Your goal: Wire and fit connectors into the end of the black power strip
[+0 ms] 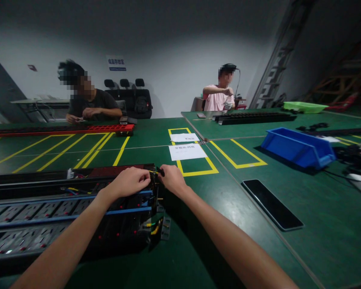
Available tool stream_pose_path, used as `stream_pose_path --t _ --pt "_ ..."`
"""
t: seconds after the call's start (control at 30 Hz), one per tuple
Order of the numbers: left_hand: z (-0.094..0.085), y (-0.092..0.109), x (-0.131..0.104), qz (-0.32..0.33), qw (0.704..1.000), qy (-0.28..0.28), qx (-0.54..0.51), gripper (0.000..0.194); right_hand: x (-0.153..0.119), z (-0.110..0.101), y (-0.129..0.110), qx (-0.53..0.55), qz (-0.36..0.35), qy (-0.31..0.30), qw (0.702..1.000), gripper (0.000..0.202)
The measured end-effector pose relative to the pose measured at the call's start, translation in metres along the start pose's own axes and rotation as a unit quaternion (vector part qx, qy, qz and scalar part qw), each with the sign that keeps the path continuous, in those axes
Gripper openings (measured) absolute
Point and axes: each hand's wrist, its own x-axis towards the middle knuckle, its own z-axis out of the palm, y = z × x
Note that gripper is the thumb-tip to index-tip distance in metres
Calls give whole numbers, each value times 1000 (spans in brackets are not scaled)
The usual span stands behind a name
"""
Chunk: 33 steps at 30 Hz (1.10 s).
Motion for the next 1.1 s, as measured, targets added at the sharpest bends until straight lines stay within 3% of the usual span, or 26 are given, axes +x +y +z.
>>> stream_pose_path --t 0.23,0.67,1.1 --pt "-1 -1 0 0 1000 -2 -5 22 -5 5 4 -45 -94 29 994 12" --pt "-1 -1 1 -4 1000 -8 5 23 -6 19 5 -35 -48 22 998 11" --pt "0 -2 1 1 1000 -4 4 22 -3 25 14 -24 -80 27 996 19"
